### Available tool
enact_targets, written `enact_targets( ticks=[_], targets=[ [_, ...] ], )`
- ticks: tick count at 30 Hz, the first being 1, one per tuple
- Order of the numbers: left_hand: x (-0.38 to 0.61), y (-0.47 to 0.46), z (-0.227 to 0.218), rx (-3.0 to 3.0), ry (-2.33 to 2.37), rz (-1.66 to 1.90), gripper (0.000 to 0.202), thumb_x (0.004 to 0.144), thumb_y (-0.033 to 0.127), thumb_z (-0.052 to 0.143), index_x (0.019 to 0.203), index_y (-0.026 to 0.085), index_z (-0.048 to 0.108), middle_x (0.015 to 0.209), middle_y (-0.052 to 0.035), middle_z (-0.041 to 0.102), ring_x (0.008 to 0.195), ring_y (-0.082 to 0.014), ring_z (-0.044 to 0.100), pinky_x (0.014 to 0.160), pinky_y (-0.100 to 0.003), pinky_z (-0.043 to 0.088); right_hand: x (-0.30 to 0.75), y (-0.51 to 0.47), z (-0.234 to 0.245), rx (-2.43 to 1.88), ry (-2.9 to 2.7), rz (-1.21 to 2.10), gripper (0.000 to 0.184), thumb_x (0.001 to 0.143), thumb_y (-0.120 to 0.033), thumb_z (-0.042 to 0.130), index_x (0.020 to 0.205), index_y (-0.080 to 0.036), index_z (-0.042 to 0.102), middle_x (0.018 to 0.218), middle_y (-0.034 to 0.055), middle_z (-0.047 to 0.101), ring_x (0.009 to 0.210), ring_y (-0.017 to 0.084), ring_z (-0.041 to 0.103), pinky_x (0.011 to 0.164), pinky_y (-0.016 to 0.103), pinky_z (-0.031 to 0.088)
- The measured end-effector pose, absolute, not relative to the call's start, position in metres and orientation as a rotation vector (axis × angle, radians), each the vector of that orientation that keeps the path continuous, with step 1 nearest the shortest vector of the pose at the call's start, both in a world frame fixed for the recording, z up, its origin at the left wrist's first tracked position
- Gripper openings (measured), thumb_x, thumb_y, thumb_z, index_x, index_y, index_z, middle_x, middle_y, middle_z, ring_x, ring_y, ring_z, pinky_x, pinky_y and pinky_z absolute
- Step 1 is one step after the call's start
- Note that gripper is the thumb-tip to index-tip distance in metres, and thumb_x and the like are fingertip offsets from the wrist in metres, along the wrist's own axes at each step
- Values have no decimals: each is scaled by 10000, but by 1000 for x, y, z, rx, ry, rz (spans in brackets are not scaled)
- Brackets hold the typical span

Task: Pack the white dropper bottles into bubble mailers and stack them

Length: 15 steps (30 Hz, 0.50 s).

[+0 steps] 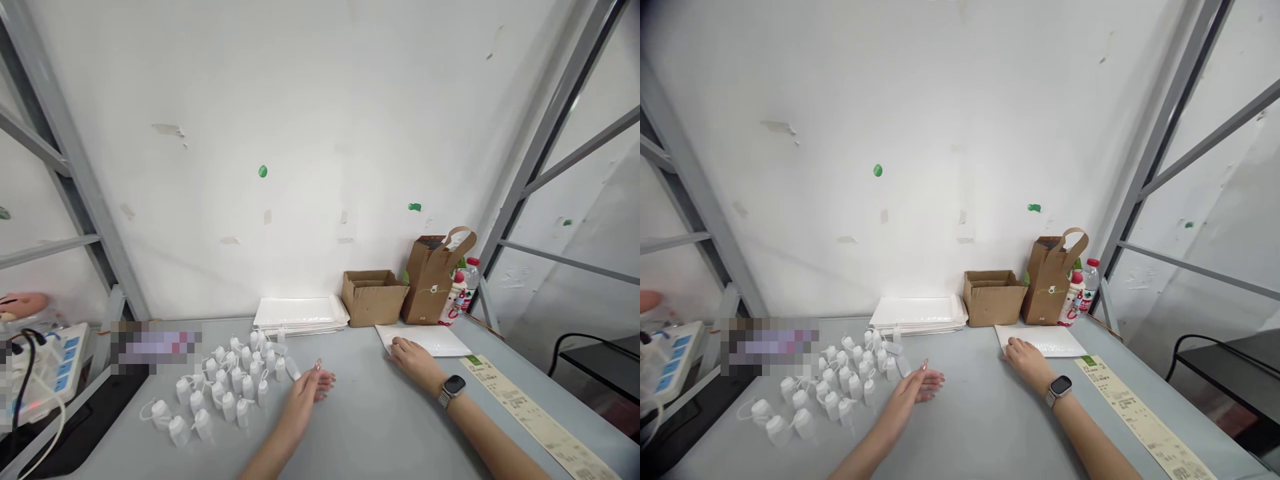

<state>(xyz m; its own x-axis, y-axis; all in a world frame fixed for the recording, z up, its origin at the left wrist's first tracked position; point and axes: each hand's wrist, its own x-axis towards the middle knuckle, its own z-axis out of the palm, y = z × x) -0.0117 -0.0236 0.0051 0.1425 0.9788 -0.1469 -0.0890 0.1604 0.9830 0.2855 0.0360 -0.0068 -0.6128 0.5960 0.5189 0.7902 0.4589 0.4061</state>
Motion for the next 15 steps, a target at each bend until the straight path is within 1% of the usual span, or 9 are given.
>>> enact_targets(
  ticks=[3, 6, 8, 10, 12, 14, 15],
  targets=[
    [-10, -26, 10, 1091, 1100, 1033, 744, 556, 798, 451, 794, 122, 652, 931, -151, 685, 858, -246, 616, 771, -348, 456, 271, 43, 2, -1176, -2370, -876, 355, 914, -354, 374, 689, -164, 571, 716, 72, 598, 628, 174, 545, 608, 293, 393],
    [-9, -28, 14, 1105, 1092, 1013, 754, 548, 807, 444, 788, 122, 651, 921, -152, 686, 845, -240, 612, 763, -345, 454, 239, 52, 19, -1182, -2285, -797, 322, 917, -331, 377, 744, -162, 590, 748, 75, 602, 691, 182, 543, 650, 296, 376],
    [-9, -29, 15, 1113, 1084, 1009, 745, 559, 801, 445, 783, 122, 653, 907, -150, 689, 838, -237, 613, 757, -341, 452, 210, 62, 29, -1197, -2307, -699, 301, 920, -316, 371, 809, -160, 603, 807, 84, 608, 751, 189, 544, 673, 296, 372],
    [-9, -30, 16, 1118, 1076, 1017, 728, 575, 788, 450, 783, 121, 654, 894, -147, 691, 834, -236, 617, 752, -336, 451, 181, 77, 37, -1225, -2398, -600, 269, 893, -360, 431, 905, -158, 609, 915, 98, 606, 832, 201, 538, 718, 303, 375],
    [-10, -30, 16, 1122, 1072, 1030, 713, 599, 776, 443, 783, 120, 654, 887, -145, 693, 828, -234, 622, 746, -332, 451, 157, 94, 43, -1243, -2506, -543, 310, 842, -402, 516, 1018, -158, 592, 1020, 117, 586, 921, 224, 517, 764, 318, 368],
    [-10, -29, 16, 1122, 1072, 1036, 703, 626, 764, 429, 785, 117, 654, 878, -143, 695, 820, -230, 626, 738, -327, 452, 142, 110, 48, -1233, -2556, -522, 364, 800, -417, 575, 1053, -155, 589, 1057, 129, 576, 964, 246, 499, 787, 334, 355],
    [-10, -29, 16, 1119, 1071, 1039, 701, 636, 758, 427, 790, 113, 654, 876, -145, 694, 818, -228, 628, 736, -325, 451, 137, 118, 50, -1224, -2569, -517, 355, 790, -417, 589, 1027, -153, 604, 1045, 131, 582, 965, 251, 497, 788, 337, 349]
  ],
)
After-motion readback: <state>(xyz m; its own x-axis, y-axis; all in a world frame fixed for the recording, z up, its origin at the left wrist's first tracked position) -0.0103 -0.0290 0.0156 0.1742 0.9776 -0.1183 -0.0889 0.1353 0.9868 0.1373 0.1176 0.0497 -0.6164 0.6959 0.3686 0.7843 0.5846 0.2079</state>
